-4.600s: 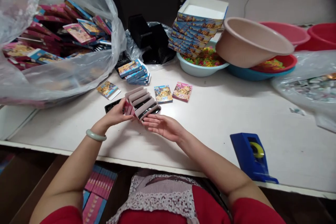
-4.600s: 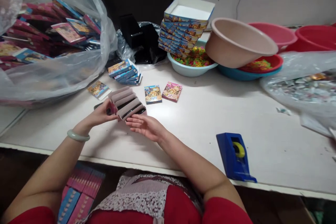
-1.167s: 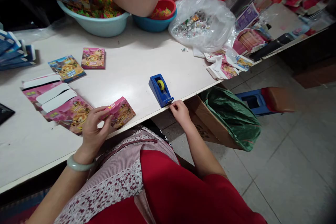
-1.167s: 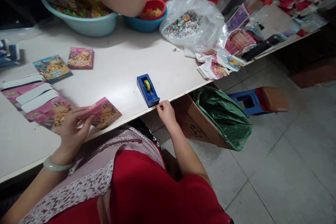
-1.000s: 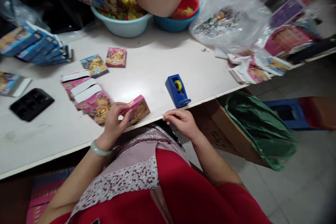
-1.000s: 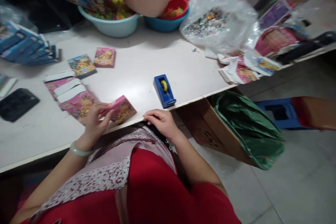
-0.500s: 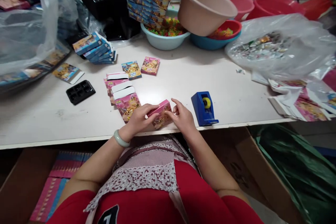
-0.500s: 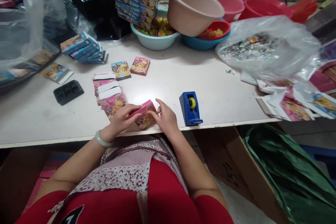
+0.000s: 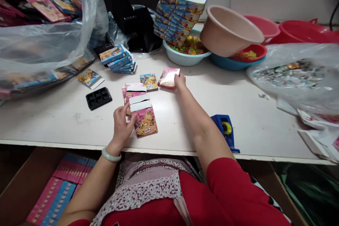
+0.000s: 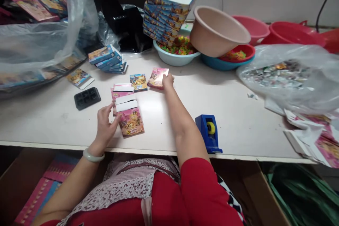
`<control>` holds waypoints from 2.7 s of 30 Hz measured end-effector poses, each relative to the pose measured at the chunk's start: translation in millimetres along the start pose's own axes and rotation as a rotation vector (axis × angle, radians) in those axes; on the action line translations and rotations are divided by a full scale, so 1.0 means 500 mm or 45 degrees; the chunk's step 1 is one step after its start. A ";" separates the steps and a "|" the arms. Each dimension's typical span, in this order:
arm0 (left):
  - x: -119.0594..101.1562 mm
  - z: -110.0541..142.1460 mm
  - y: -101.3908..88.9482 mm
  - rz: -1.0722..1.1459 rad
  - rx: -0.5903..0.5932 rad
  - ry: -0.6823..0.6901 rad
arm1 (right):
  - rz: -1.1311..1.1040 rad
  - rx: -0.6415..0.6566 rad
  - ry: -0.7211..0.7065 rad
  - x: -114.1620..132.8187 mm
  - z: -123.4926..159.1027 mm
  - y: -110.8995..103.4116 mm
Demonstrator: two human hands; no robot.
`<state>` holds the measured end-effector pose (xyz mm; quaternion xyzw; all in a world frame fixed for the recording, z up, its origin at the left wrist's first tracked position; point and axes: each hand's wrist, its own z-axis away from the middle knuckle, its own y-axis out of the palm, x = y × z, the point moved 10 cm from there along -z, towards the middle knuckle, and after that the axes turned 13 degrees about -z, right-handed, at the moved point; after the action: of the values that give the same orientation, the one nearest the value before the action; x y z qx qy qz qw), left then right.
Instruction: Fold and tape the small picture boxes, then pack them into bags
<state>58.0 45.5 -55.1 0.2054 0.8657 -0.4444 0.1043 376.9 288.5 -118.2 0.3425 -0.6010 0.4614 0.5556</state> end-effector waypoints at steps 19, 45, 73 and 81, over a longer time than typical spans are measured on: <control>-0.021 0.091 0.025 0.633 0.181 -0.235 | -0.402 0.607 -0.241 -0.040 0.534 0.026; -0.142 0.045 0.039 0.897 0.419 -0.077 | -0.300 0.664 -0.132 0.032 0.563 -0.065; -0.184 0.107 -0.064 0.564 0.439 0.760 | -0.079 0.856 -1.080 0.091 0.689 -0.114; -0.141 0.088 -0.014 0.714 0.337 0.252 | -0.190 0.627 -0.820 0.067 0.659 -0.109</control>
<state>118.1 -12.5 -50.2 0.4897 0.7162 -0.4848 0.1103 306.4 -34.6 -61.9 0.6346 -0.5893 0.4191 0.2726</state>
